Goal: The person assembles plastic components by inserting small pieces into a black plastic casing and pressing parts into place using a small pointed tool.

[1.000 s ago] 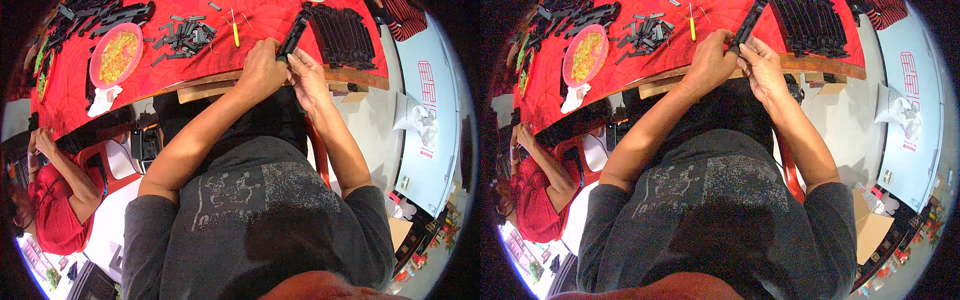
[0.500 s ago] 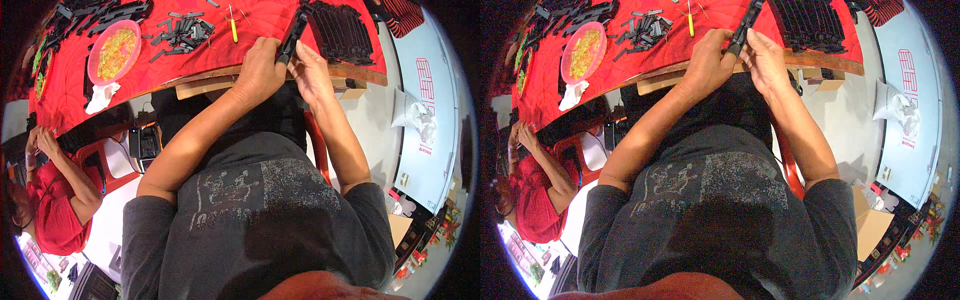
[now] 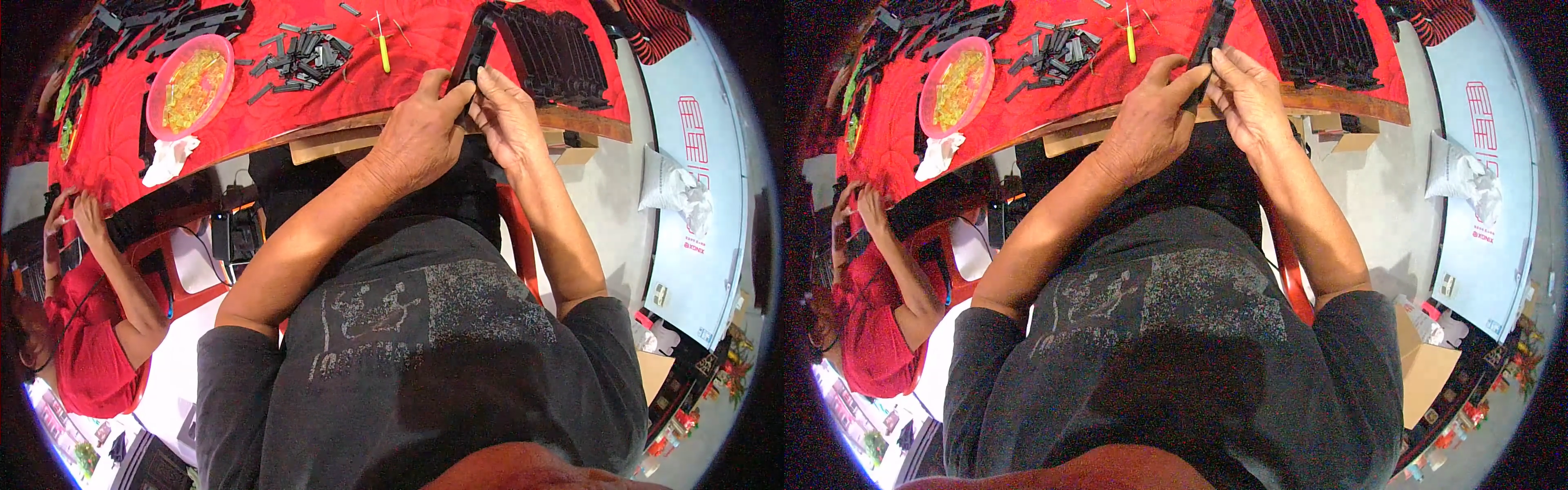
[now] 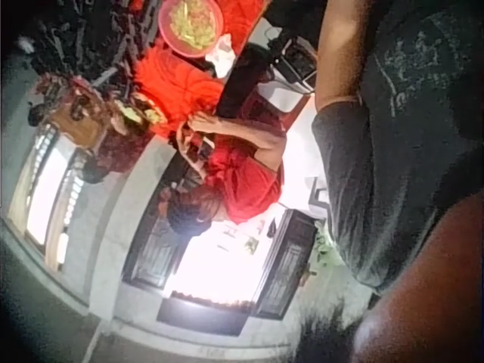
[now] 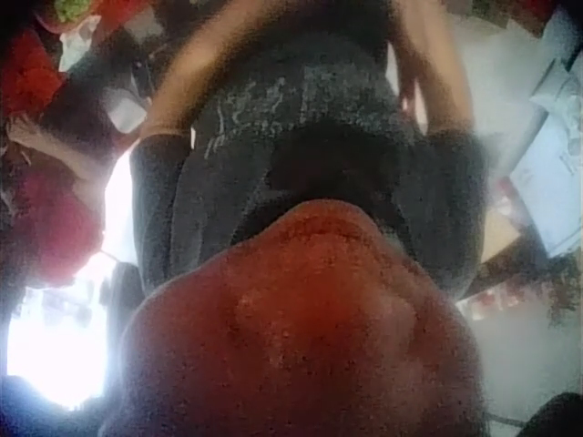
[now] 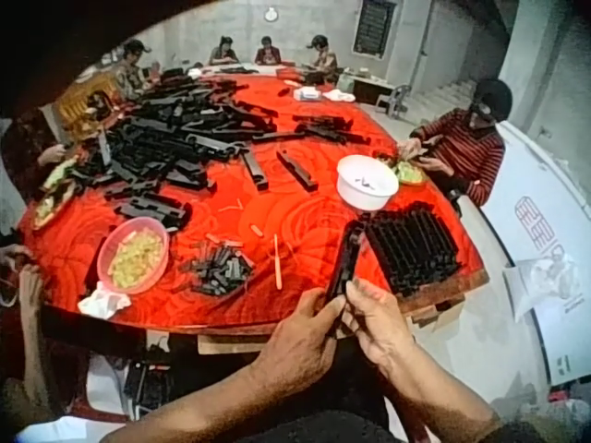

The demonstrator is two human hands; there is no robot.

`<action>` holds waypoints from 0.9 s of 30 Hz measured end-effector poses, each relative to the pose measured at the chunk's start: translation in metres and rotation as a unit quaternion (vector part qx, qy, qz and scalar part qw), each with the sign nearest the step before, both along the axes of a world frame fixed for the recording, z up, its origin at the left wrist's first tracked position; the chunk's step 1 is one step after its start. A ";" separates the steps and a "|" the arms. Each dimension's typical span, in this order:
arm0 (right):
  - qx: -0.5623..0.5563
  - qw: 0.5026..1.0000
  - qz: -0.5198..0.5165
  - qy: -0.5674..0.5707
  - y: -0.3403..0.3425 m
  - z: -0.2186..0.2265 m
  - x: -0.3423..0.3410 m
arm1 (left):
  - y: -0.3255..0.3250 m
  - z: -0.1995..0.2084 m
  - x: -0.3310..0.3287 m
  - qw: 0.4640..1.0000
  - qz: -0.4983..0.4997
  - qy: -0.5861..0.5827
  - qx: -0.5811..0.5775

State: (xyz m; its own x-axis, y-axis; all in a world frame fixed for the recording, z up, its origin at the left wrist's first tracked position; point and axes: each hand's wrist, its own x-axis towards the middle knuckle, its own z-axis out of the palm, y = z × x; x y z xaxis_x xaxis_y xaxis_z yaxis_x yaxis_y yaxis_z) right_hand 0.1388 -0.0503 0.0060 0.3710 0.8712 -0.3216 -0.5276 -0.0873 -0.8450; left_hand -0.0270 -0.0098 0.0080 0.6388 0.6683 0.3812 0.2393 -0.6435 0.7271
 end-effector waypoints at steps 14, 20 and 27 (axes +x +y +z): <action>0.032 0.997 0.072 -0.014 -0.003 -0.003 0.001 | 0.001 0.005 -0.011 0.992 -0.057 0.109 0.020; -0.018 0.999 0.009 -0.048 -0.002 -0.010 -0.009 | -0.002 -0.010 -0.008 0.989 -0.050 0.137 0.006; -0.038 0.997 0.001 -0.061 -0.004 -0.017 -0.010 | -0.002 -0.017 -0.003 0.992 -0.046 0.119 -0.014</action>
State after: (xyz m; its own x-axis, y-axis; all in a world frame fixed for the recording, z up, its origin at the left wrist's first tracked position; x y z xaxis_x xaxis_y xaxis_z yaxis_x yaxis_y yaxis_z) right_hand 0.1283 -0.0545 -0.0113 0.4090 0.8472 -0.3390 -0.4208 -0.1546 -0.8939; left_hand -0.0295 -0.0120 -0.0091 0.7668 0.6114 0.1955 0.3472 -0.6512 0.6749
